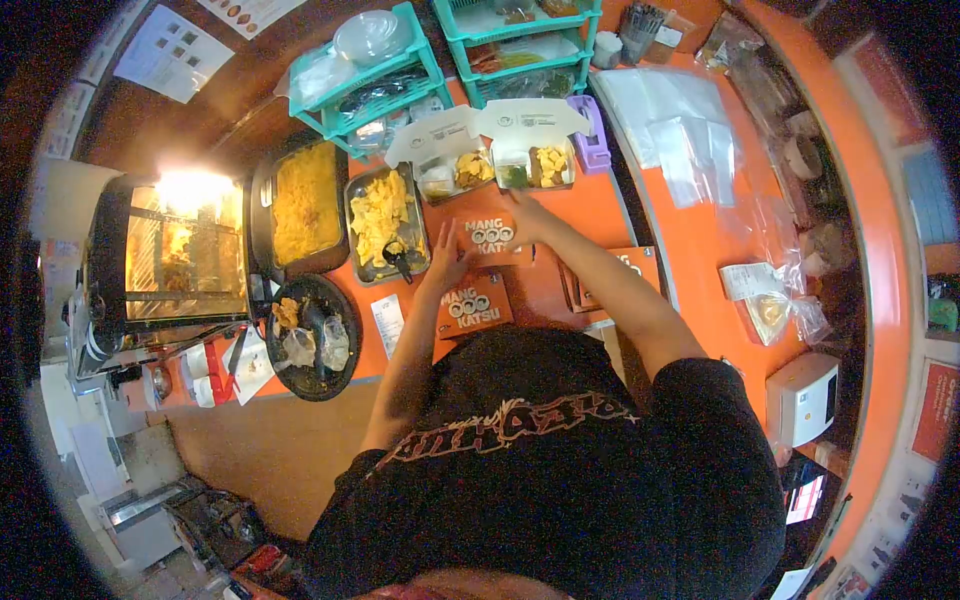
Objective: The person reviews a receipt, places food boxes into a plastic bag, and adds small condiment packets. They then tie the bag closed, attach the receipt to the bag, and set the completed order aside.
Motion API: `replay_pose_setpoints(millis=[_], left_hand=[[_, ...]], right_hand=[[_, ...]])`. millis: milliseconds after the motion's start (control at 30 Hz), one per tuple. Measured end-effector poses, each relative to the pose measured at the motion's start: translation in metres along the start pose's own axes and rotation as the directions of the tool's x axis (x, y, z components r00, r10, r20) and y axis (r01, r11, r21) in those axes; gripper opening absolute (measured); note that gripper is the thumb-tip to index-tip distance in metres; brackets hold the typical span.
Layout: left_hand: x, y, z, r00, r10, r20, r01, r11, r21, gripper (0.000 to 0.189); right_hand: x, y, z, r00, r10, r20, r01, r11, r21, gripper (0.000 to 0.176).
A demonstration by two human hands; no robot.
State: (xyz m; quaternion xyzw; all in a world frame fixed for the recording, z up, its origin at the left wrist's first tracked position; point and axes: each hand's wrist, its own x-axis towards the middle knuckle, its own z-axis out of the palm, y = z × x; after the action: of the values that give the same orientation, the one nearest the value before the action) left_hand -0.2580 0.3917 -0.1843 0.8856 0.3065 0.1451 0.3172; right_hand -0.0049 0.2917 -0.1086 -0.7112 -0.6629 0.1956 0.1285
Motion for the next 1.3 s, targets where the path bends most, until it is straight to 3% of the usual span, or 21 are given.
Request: replay_pose_setpoints(millis=[33, 133, 233, 433, 533, 633, 733, 833, 933, 1033, 1133, 1233, 1300], left_hand=[[-0.006, 0.015, -0.013, 0.986, 0.168, -0.018, -0.167, 0.985, 0.044, 0.084], [-0.002, 0.040, -0.038, 0.943, 0.088, 0.320, -0.198, 0.923, 0.329, 0.088], [0.000, 0.041, -0.033, 0.944, 0.295, 0.149, -0.330, 0.837, 0.436, 0.081], [0.002, 0.028, -0.023, 0.918, 0.394, 0.049, -0.361, 0.778, 0.515, 0.060], [0.001, 0.028, -0.025, 0.913, 0.405, 0.050, -0.366, 0.757, 0.541, 0.058], [0.006, 0.007, -0.005, 0.877, 0.476, 0.062, -0.412, 0.681, 0.606, 0.061], [-0.005, 0.024, -0.026, 0.916, 0.342, 0.208, -0.398, 0.725, 0.562, 0.061], [0.001, 0.012, -0.025, 0.889, 0.440, 0.126, -0.449, 0.790, 0.417, 0.064], [0.006, 0.011, -0.028, 0.937, 0.300, 0.177, -0.340, 0.900, 0.274, 0.065], [-0.003, 0.021, -0.036, 0.906, 0.396, 0.150, -0.423, 0.860, 0.284, 0.066], [0.005, 0.015, -0.039, 0.899, 0.295, 0.325, -0.411, 0.826, 0.386, 0.064], [0.026, 0.003, -0.029, 0.929, 0.319, 0.190, -0.371, 0.815, 0.445, 0.074], [0.047, -0.002, -0.010, 0.953, 0.241, 0.186, -0.305, 0.751, 0.586, 0.082]], right_hand=[[-0.007, -0.005, 0.001, 0.984, -0.171, 0.050, 0.176, 0.978, -0.115, 0.106], [-0.008, -0.029, -0.007, 0.929, -0.014, 0.371, 0.075, 0.986, -0.151, 0.117], [-0.002, -0.027, 0.003, 0.934, -0.039, 0.355, 0.094, 0.985, -0.141, 0.118], [-0.002, -0.015, -0.013, 0.917, -0.143, 0.372, 0.162, 0.987, -0.021, 0.109], [-0.009, -0.016, -0.020, 0.871, -0.112, 0.478, 0.173, 0.981, -0.087, 0.107], [-0.012, -0.003, 0.019, 0.916, -0.093, 0.389, 0.191, 0.957, -0.219, 0.106], [-0.010, 0.000, 0.017, 0.887, -0.071, 0.457, 0.158, 0.975, -0.155, 0.103], [-0.009, 0.004, 0.020, 0.886, -0.070, 0.458, 0.125, 0.988, -0.092, 0.102], [-0.002, 0.016, 0.029, 0.904, -0.114, 0.412, 0.175, 0.978, -0.114, 0.099], [-0.007, 0.015, 0.016, 0.892, -0.135, 0.431, 0.236, 0.953, -0.190, 0.100], [-0.012, -0.023, -0.015, 0.871, 0.017, 0.491, 0.155, 0.939, -0.308, 0.104], [0.000, -0.001, 0.018, 0.928, -0.004, 0.373, 0.131, 0.940, -0.316, 0.108], [0.009, 0.008, 0.024, 0.946, -0.025, 0.324, 0.131, 0.941, -0.311, 0.107]])
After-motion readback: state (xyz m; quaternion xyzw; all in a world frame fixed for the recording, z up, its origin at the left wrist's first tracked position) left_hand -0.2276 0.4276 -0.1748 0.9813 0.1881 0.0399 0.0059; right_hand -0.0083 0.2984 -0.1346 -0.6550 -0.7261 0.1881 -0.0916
